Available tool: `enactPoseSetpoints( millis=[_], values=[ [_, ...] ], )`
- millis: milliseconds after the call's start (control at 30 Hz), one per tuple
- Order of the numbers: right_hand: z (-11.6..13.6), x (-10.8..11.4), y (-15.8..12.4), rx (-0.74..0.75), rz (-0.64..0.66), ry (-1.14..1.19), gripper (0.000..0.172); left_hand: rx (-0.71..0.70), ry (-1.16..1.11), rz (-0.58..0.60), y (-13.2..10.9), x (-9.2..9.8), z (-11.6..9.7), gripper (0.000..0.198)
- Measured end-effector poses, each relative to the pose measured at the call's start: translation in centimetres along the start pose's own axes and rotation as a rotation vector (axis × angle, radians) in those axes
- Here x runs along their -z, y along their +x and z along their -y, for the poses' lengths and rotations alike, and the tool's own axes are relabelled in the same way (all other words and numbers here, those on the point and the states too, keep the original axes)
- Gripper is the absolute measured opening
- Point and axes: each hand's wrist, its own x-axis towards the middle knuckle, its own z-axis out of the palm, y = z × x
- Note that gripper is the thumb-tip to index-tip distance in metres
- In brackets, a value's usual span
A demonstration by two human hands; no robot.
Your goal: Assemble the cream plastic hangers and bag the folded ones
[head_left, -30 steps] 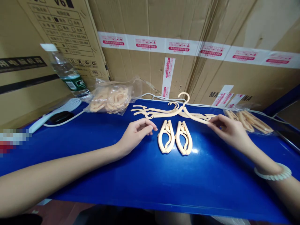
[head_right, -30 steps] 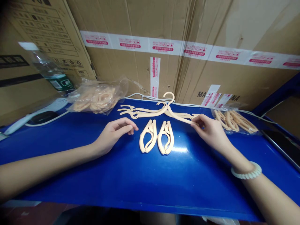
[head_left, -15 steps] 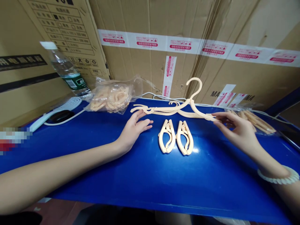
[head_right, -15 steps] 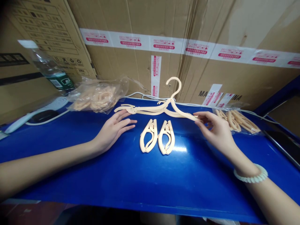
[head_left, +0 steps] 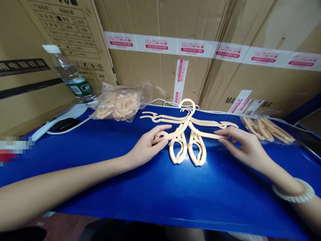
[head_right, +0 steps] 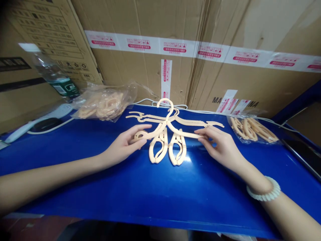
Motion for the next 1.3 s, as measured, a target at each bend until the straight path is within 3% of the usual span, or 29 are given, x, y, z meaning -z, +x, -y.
enactPoseSetpoints(
  millis=[100,367,933,1167,1300],
  values=[
    [0.0,-0.1,0.0,0.070,-0.003,-0.016,0.017,-0.017,0.073,-0.005,0.0,0.2,-0.2,0.032],
    [-0.4,-0.2,0.0,0.235,-0.020,-0.267,0.020,-0.018,0.102,-0.062,0.1,0.3,0.3,0.030],
    [1.2,-1.1,-1.2,0.128,-0.157,-0.615,0.019,-0.037,0.077,-0.074,0.0,0.2,0.0,0.027],
    [2.1,-1.1,-0.8,0.093,-0.198,-0.369,0.026,-0.034,0.095,-0.069,0.1,0.2,0.0,0.026],
    [2.1,-1.1,-0.5,-0.041,-0.258,-0.106,0.037,-0.028,0.093,-0.063,0.1,0.2,0.1,0.026]
  ],
)
